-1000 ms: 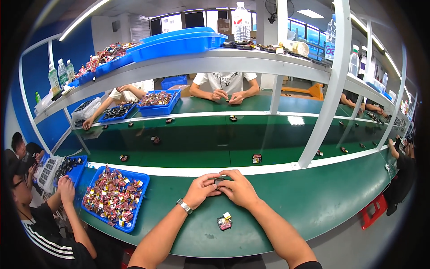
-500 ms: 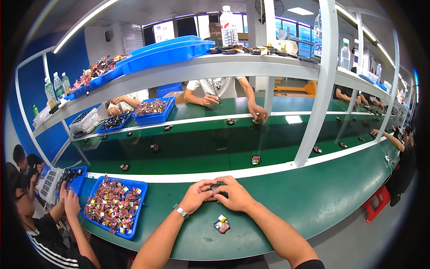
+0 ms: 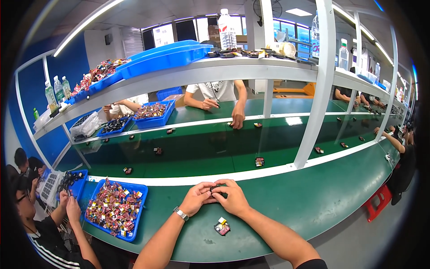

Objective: Manually assembling small components on a factory assembly line.

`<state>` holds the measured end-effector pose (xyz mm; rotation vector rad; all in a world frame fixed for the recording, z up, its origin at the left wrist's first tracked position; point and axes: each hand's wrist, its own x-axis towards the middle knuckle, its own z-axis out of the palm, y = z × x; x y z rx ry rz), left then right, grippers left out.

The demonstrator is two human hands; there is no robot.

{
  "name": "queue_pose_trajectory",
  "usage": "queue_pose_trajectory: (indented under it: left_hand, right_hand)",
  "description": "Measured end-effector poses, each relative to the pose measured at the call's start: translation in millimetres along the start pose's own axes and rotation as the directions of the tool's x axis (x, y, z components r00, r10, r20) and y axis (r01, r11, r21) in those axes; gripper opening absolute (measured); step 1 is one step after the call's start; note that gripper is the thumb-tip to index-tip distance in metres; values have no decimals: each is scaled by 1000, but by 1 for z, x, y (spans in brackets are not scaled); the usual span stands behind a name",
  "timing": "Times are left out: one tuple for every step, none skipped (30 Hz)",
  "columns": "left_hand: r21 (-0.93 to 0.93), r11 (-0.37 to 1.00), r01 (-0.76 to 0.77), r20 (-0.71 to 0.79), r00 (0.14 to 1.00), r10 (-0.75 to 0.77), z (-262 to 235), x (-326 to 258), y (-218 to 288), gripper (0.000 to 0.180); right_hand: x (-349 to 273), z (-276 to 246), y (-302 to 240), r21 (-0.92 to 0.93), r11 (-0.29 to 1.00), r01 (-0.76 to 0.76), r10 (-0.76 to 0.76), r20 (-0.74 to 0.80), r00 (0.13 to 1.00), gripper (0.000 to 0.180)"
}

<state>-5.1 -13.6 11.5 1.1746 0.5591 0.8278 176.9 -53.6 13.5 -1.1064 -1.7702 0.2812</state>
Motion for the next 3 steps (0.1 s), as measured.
queue_pose_trajectory:
  left_hand:
    - [4,1000,-2,3,1000,2,-1,0,0,31]
    - [9,1000,-4,6,1000,4,-1,0,0,31]
    - [19,1000,8,-14,1000,-8,0,0,1,30]
  right_hand:
    - [0,0,2,29,1000,-7,7,8,1000,10]
    - [0,0,2,58,998,-14,14,16,1000,11]
    - [0,-1,3,86,996,-34,32,30,999,11]
